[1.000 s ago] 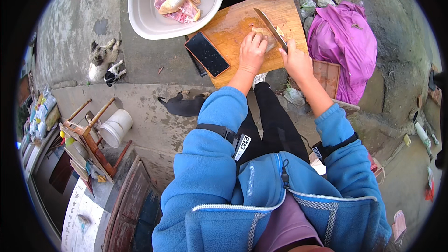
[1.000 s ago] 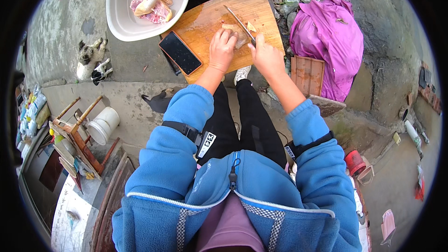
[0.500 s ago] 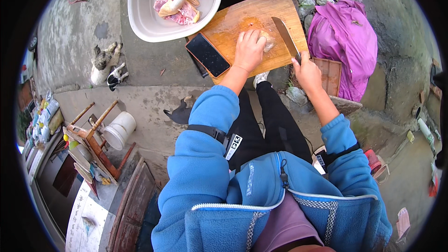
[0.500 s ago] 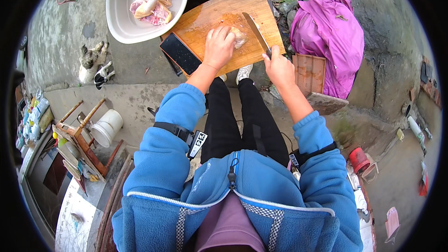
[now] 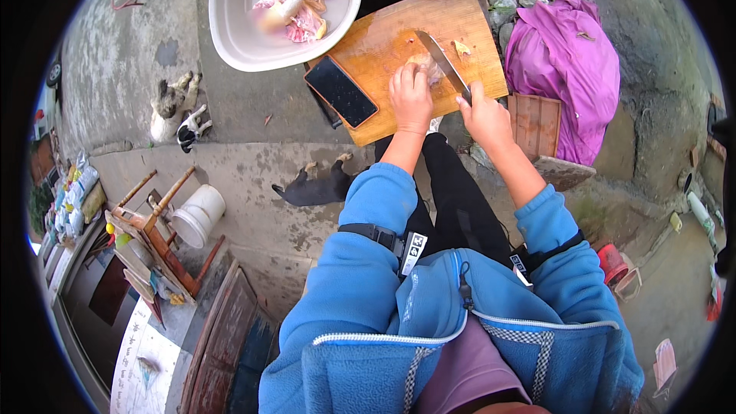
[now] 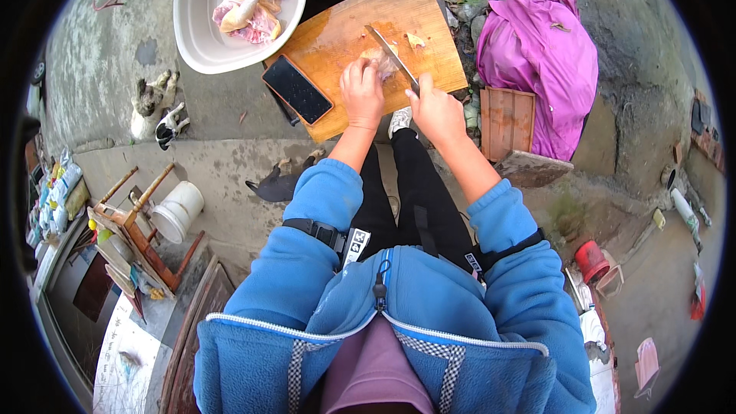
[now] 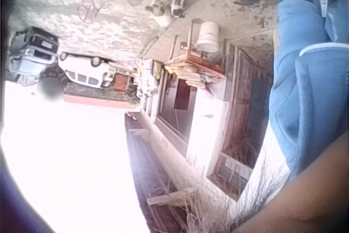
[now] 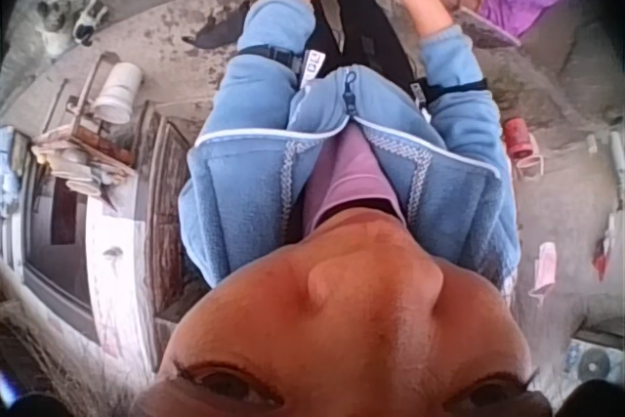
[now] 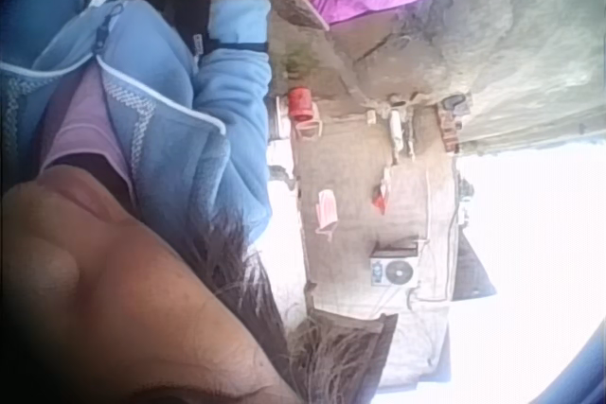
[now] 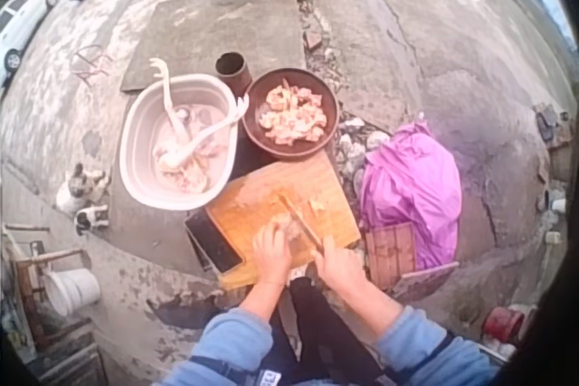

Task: The person uses a cleaver to cut raw chicken pieces on a wooden cutting board. They separate parts of the chicken, including legs and other pieces, and place the cut portions into a nearby bowl. A dog is present nearby and receives a small piece of meat.

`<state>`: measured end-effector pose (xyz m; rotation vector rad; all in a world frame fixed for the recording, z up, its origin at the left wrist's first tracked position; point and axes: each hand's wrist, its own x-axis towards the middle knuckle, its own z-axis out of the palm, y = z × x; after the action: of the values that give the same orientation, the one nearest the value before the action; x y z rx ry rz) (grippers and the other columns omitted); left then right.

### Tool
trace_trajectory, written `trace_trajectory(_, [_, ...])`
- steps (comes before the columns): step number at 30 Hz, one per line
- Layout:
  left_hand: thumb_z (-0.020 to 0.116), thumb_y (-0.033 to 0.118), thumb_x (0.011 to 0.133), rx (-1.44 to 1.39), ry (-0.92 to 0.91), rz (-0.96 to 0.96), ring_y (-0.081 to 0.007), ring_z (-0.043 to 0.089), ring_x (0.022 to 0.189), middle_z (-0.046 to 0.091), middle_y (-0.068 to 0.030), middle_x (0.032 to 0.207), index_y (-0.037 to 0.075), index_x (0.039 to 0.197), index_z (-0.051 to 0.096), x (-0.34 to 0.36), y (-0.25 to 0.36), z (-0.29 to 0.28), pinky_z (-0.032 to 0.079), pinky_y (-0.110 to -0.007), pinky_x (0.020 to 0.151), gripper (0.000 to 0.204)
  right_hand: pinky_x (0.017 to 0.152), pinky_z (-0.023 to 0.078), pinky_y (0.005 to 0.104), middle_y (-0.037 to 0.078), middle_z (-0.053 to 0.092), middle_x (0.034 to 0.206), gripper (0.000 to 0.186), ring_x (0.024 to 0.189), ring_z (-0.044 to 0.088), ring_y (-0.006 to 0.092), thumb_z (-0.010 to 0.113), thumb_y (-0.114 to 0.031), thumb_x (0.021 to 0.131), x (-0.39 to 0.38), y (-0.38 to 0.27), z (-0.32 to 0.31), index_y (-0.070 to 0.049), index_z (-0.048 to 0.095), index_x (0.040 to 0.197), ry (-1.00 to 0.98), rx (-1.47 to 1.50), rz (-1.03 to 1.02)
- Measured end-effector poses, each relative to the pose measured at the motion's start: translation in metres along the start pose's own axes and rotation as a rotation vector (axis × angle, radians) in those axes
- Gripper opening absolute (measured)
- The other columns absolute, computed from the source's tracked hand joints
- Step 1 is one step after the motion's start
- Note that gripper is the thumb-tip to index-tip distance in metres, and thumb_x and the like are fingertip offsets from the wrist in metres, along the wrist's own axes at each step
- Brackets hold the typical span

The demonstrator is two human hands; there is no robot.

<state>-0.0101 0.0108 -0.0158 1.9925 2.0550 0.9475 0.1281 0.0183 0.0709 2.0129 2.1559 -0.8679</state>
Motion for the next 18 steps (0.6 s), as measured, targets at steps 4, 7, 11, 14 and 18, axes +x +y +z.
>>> trace_trajectory(4, [0.065,0.008,0.072,-0.031,-0.073,-0.033,-0.031,0.051,0.099,0.055,-0.01,0.103,0.006,0.096,0.062,-0.007,-0.005,0.004,0.042,-0.041,0.086,0.024,0.056,0.048,0.0479,0.021,0.062,0.07,0.031,0.065,0.061,0.0406,0.054,-0.03,0.089,0.002,-0.005,-0.01,-0.005,0.044,0.106,0.19,0.14,-0.071])
trace_trajectory(7, [0.065,0.009,0.072,-0.051,-0.064,-0.044,-0.0314,0.051,0.098,0.056,-0.0102,0.103,0.006,0.096,0.062,-0.008,-0.006,0.007,0.043,-0.041,0.086,0.024,0.053,0.048,0.0463,0.021,0.062,0.071,0.034,0.063,0.06,0.041,0.055,-0.03,0.089,0.011,-0.016,0.005,-0.004,0.045,0.108,0.284,0.198,-0.077])
trace_trajectory(11, [0.067,0.011,0.071,-0.029,-0.05,-0.021,-0.0314,0.051,0.099,0.056,-0.0101,0.104,0.006,0.096,0.062,-0.008,-0.009,0.005,0.043,-0.041,0.086,0.025,0.055,0.048,0.0477,0.023,0.062,0.071,0.037,0.065,0.06,0.0432,0.053,-0.034,0.089,0.025,-0.024,0.019,-0.003,0.044,0.108,-0.028,-0.015,0.014])
trace_trajectory(14, [0.069,0.012,0.069,-0.055,-0.06,-0.015,-0.0314,0.051,0.099,0.056,-0.0101,0.105,0.006,0.094,0.063,-0.011,-0.012,0.002,0.043,-0.041,0.086,0.026,0.056,0.047,0.0501,0.024,0.062,0.07,0.034,0.066,0.061,0.0439,0.053,-0.032,0.089,0.023,-0.017,0.006,-0.003,0.043,0.103,0.043,0.08,0.01])
trace_trajectory(18, [0.069,0.011,0.068,-0.102,-0.056,-0.032,-0.0316,0.051,0.1,0.056,-0.0101,0.104,0.006,0.093,0.063,-0.014,-0.015,0.003,0.043,-0.041,0.087,0.026,0.057,0.047,0.051,0.025,0.061,0.07,0.035,0.067,0.06,0.0442,0.053,-0.032,0.089,0.014,-0.014,-0.004,-0.003,0.043,0.105,0.296,0.31,-0.062])
